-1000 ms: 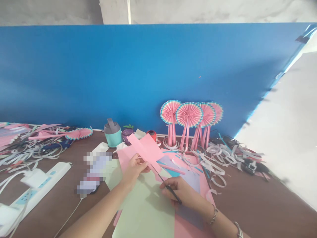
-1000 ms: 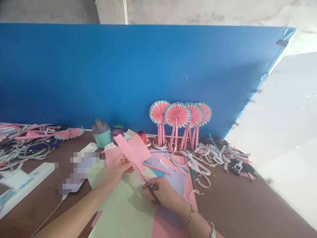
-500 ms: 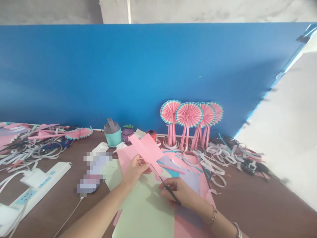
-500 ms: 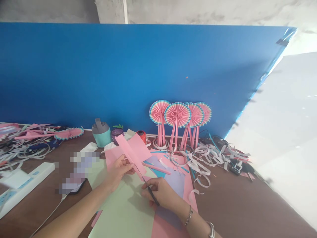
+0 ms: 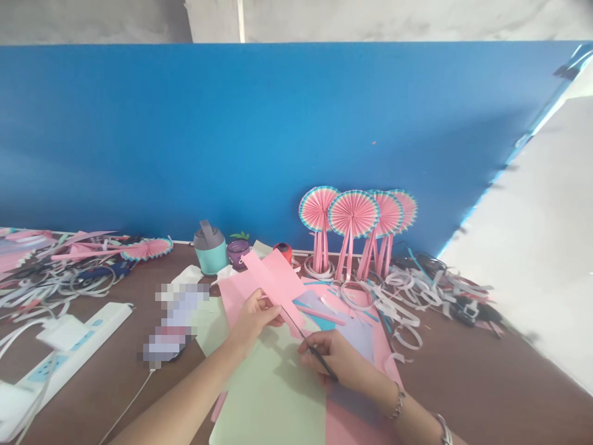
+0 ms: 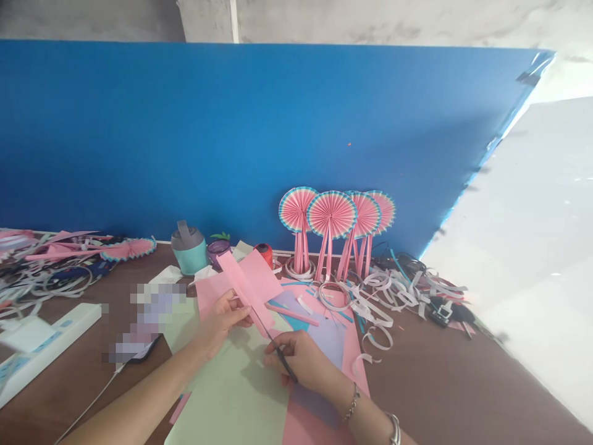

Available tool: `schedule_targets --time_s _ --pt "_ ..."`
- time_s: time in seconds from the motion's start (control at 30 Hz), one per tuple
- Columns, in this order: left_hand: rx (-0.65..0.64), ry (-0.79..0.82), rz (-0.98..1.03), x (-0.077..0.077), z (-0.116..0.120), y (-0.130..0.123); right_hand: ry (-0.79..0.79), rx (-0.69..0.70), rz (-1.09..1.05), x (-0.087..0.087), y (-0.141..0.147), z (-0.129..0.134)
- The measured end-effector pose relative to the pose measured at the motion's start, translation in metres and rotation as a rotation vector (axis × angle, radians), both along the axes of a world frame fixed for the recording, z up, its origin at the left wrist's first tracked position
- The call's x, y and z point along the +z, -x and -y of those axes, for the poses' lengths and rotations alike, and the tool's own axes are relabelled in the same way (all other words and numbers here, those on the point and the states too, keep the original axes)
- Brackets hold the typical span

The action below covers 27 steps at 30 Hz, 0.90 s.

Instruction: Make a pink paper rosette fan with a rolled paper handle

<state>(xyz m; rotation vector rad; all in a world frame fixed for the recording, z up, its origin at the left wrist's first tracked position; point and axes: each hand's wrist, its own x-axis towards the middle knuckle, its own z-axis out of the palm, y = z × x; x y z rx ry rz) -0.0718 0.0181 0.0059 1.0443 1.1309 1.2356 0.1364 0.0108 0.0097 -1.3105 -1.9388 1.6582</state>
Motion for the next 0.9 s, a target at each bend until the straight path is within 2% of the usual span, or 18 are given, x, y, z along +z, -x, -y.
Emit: schedule_targets --time_s 0.3,0.73,0.9 --pt "-0.044 0.002 0.003 0.004 0.004 -0.005 0.052 -0.024 -0.068 -0.014 0.002 -0.002" --pt "-0.042 0.05 0.03 0.004 0.003 -0.004 0.014 -0.025 0.001 -0.001 0.002 0.0" --pt "0.042 0.048 0.043 -0.003 -0.002 -0.001 0.014 -0.033 0.008 -0.002 0.003 0.0"
